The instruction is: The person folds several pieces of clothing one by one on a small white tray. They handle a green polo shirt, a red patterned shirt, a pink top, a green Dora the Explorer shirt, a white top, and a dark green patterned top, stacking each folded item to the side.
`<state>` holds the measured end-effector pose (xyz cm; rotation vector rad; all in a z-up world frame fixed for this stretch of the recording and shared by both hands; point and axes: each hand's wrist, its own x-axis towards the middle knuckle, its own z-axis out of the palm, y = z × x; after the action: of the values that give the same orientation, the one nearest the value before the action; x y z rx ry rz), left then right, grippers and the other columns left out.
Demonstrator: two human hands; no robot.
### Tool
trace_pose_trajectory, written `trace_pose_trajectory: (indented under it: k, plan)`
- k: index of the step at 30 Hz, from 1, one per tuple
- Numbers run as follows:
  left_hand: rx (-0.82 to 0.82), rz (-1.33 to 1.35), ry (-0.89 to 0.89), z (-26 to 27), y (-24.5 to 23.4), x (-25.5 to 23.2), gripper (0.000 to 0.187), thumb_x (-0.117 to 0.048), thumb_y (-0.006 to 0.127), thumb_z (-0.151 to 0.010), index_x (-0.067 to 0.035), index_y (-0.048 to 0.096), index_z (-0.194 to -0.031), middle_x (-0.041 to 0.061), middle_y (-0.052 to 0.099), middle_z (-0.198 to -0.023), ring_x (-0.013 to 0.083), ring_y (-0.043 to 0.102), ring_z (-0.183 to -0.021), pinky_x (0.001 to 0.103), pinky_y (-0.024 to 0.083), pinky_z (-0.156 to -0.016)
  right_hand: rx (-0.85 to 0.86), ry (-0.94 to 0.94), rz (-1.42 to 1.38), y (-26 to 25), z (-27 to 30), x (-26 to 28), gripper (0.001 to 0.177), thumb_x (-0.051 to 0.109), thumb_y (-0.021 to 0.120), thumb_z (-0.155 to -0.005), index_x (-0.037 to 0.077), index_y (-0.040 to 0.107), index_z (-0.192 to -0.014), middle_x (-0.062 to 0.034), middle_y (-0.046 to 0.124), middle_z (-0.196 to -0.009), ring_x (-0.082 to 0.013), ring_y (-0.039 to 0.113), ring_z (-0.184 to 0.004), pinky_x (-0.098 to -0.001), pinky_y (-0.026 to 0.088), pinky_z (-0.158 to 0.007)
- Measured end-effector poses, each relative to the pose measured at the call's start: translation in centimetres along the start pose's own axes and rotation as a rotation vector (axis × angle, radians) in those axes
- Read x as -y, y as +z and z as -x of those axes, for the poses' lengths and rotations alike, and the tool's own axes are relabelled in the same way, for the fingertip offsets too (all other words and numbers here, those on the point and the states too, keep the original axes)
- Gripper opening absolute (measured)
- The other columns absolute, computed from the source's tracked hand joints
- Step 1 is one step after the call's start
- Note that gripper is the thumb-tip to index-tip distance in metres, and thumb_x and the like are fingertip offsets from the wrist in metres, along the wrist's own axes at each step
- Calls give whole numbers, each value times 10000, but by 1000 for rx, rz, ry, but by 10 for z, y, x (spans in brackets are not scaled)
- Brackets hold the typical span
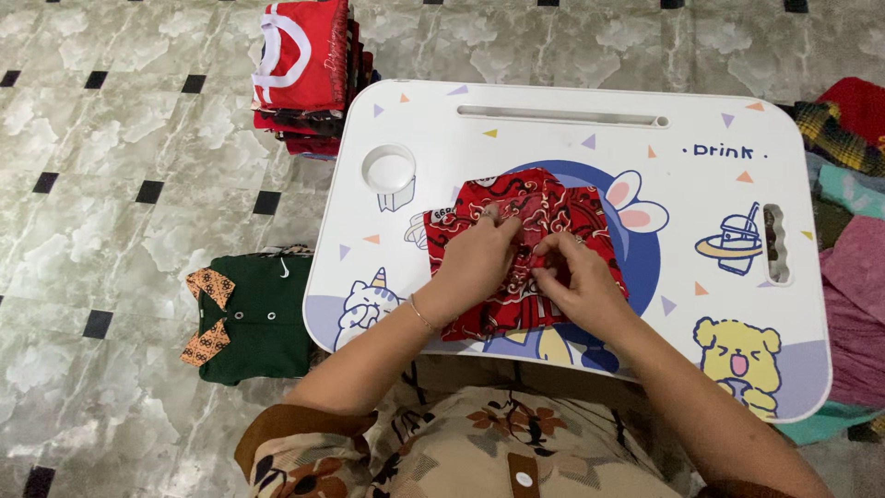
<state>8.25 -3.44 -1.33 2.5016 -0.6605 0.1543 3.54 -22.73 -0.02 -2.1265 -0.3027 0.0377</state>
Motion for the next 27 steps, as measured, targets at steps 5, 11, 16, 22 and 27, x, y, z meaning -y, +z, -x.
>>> trace_pose_trajectory:
  k: [5, 11, 16, 22, 27]
  plan:
    - [-26, 118, -26, 4, 3, 3, 216, -164, 672, -924, -123, 624, -1130, 219, 615, -1180, 396, 690, -842, 472, 565, -653, -73, 0, 199, 16, 0, 2, 346, 238, 751, -870, 24, 576, -1079, -78, 673, -859, -209, 657, -760, -411, 441, -823]
    - [-9, 186, -51, 5, -3, 6, 297, -182, 684, -906, -133, 613, -1190, 193, 628, -1170, 398, 683, -901, 468, 561, -734, -59, -241, 574, 24, 19, 12, 273, 270, 672, -931, 76, 646, -1122, -114, 627, -1179, -279, 568, -1121, -497, 357, -976]
    - [15, 213, -50, 4, -12, 1, 378, -204, 666, -932, -137, 574, -1292, 182, 640, -1201, 389, 685, -954, 467, 558, -769, -87, -293, 753, 36, 42, 25, 516, 361, 636, -906, 40, 599, -1309, -165, 561, -1345, -339, 516, -1202, -594, 303, -1065]
    - [-174, 23, -244, 28, -43, 0, 547, -297, 660, -952, -39, 511, -1410, 240, 652, -1133, 408, 681, -941, 485, 549, -749, -189, -218, 692, 11, 52, 13, 577, 410, 621, -909, 101, 580, -1395, -210, 534, -1426, -374, 459, -1298, -593, 302, -1053]
    - [-39, -209, -630, 55, -52, 10, 557, -488, 660, -980, 65, 605, -1008, 274, 634, -1055, 412, 645, -942, 509, 544, -726, -285, 296, 706, -17, 64, -11, 743, 511, 655, -931, -17, 530, -1439, -264, 557, -1294, -383, 493, -1206, -561, 392, -971]
